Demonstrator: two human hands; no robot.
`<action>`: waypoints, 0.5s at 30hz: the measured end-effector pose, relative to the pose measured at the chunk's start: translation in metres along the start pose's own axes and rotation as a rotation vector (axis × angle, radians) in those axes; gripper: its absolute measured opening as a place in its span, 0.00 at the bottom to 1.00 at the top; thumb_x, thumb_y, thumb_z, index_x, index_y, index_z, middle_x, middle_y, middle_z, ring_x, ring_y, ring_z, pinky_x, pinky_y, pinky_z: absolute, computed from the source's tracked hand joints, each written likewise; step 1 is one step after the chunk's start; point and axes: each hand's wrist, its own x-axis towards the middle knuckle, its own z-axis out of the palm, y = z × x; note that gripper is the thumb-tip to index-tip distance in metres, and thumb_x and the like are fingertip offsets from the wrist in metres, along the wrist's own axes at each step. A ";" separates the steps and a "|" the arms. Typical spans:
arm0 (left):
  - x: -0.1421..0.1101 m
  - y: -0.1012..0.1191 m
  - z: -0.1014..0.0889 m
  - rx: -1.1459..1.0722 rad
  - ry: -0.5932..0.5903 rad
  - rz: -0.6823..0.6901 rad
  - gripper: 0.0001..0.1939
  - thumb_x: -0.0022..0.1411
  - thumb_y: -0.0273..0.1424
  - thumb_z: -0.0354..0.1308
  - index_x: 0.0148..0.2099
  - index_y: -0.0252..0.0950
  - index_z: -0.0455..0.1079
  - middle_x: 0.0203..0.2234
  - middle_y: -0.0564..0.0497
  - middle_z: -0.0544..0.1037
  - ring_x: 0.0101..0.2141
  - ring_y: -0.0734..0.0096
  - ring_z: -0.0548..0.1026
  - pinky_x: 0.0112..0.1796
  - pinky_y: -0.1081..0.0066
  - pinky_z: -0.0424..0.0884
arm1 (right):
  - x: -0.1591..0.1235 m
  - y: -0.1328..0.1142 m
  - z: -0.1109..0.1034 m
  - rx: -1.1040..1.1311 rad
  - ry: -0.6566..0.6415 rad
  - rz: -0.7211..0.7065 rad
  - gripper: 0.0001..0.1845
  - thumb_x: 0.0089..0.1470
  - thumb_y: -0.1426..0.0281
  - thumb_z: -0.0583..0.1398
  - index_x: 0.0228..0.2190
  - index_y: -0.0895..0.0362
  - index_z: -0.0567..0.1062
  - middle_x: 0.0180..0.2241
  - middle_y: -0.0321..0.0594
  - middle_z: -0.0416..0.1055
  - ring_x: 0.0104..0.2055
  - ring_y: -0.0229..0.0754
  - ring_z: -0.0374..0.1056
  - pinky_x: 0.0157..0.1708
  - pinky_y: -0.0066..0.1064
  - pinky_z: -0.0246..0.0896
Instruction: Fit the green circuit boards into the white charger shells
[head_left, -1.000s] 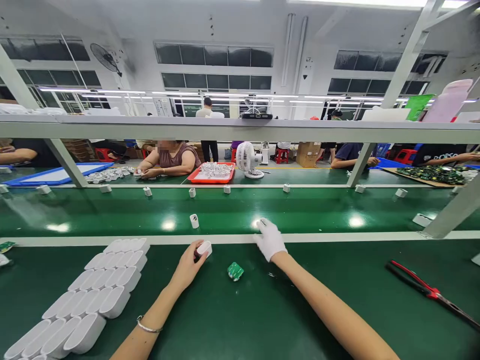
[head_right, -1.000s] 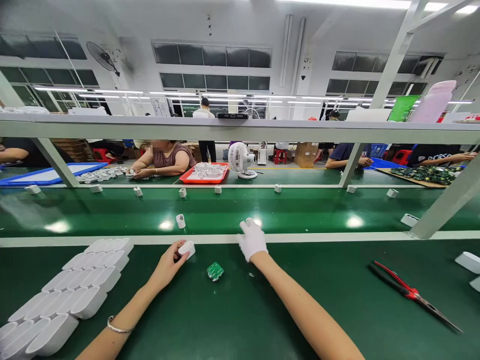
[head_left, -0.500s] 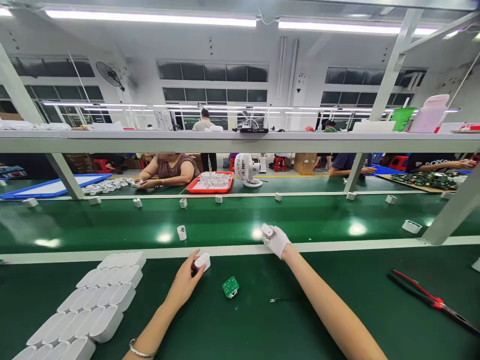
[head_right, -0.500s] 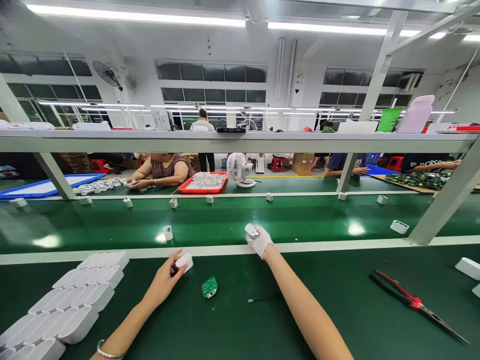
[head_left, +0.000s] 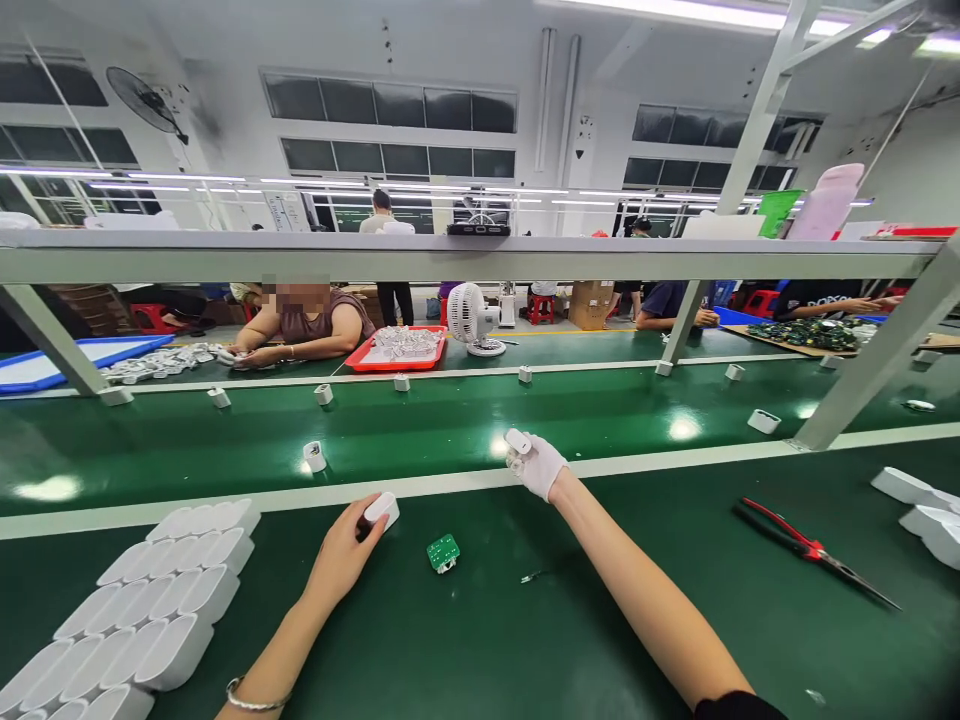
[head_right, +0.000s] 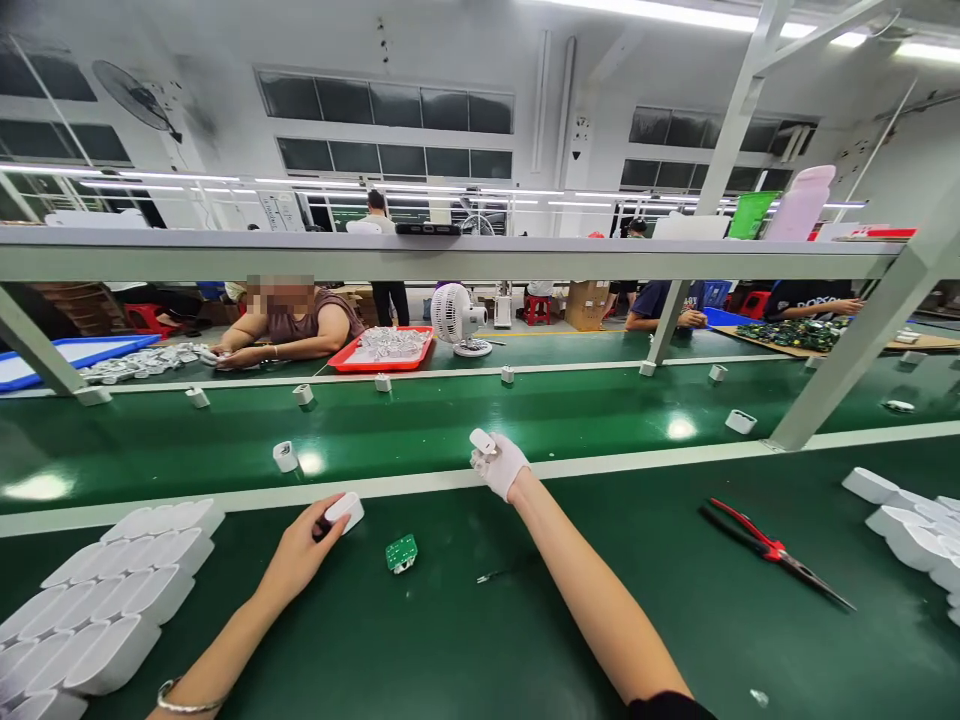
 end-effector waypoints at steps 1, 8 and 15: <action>0.000 -0.001 0.000 0.004 0.000 0.001 0.20 0.60 0.43 0.50 0.51 0.39 0.67 0.42 0.47 0.74 0.35 0.64 0.73 0.35 0.67 0.71 | 0.000 0.001 -0.002 -0.038 0.013 -0.014 0.15 0.59 0.68 0.44 0.26 0.56 0.65 0.19 0.35 0.57 0.21 0.37 0.57 0.18 0.25 0.55; 0.002 -0.007 0.001 0.012 -0.034 -0.015 0.20 0.61 0.44 0.49 0.51 0.40 0.66 0.43 0.48 0.74 0.36 0.63 0.73 0.36 0.67 0.71 | 0.008 0.007 -0.015 -0.480 0.192 -0.187 0.21 0.58 0.64 0.42 0.32 0.59 0.71 0.18 0.35 0.60 0.20 0.37 0.57 0.19 0.26 0.54; 0.001 -0.004 0.001 -0.010 -0.025 -0.023 0.20 0.61 0.44 0.49 0.51 0.40 0.66 0.43 0.48 0.74 0.36 0.63 0.73 0.37 0.67 0.71 | -0.009 0.026 -0.033 -1.177 0.154 -0.383 0.14 0.51 0.63 0.56 0.38 0.53 0.76 0.28 0.37 0.67 0.34 0.42 0.62 0.32 0.29 0.54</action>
